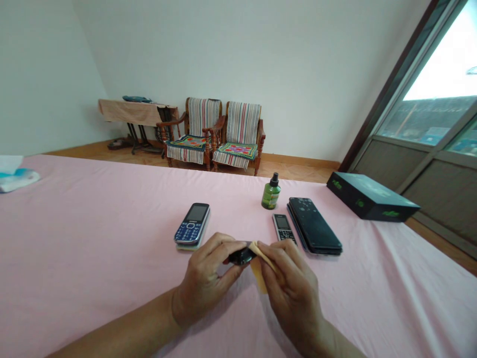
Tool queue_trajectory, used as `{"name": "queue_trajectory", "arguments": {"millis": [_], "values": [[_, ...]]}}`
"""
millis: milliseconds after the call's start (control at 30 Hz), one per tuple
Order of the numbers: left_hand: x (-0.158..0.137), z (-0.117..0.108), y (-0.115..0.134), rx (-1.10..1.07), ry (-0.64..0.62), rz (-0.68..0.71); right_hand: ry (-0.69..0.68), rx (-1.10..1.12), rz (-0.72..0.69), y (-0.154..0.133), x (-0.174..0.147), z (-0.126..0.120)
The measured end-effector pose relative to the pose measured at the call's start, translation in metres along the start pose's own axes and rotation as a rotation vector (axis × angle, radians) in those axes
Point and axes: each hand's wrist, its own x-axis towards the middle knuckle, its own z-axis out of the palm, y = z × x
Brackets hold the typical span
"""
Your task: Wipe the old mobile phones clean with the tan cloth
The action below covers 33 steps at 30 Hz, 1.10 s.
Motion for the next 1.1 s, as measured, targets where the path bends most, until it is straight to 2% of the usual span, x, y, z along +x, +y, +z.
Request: {"name": "queue_trajectory", "arguments": {"millis": [133, 233, 300, 633, 767, 933, 1000, 1100], "values": [[-0.003, 0.002, -0.002, -0.025, 0.006, 0.001, -0.063, 0.059, -0.063, -0.007, -0.005, 0.006], [-0.006, 0.004, -0.006, -0.062, 0.017, 0.011, -0.132, 0.010, -0.151, -0.014, -0.007, 0.011], [-0.006, 0.005, -0.008, -0.075, 0.016, 0.021, -0.131, -0.021, -0.178, -0.016, -0.006, 0.011], [0.002, 0.000, 0.003, -0.030, 0.018, 0.070, -0.031, -0.052, -0.029, 0.013, 0.003, -0.009], [-0.002, 0.000, 0.003, -0.043, -0.014, 0.064, -0.042, -0.009, -0.082, 0.007, -0.001, -0.005], [-0.003, 0.002, -0.001, -0.050, -0.054, 0.065, -0.164, 0.045, -0.156, -0.010, -0.003, -0.001], [-0.002, 0.002, -0.002, -0.052, -0.030, 0.065, -0.182, 0.037, -0.160, -0.007, -0.001, -0.003], [0.000, 0.002, -0.003, -0.059, -0.006, 0.057, -0.130, -0.008, -0.117, 0.004, 0.001, -0.008]]}}
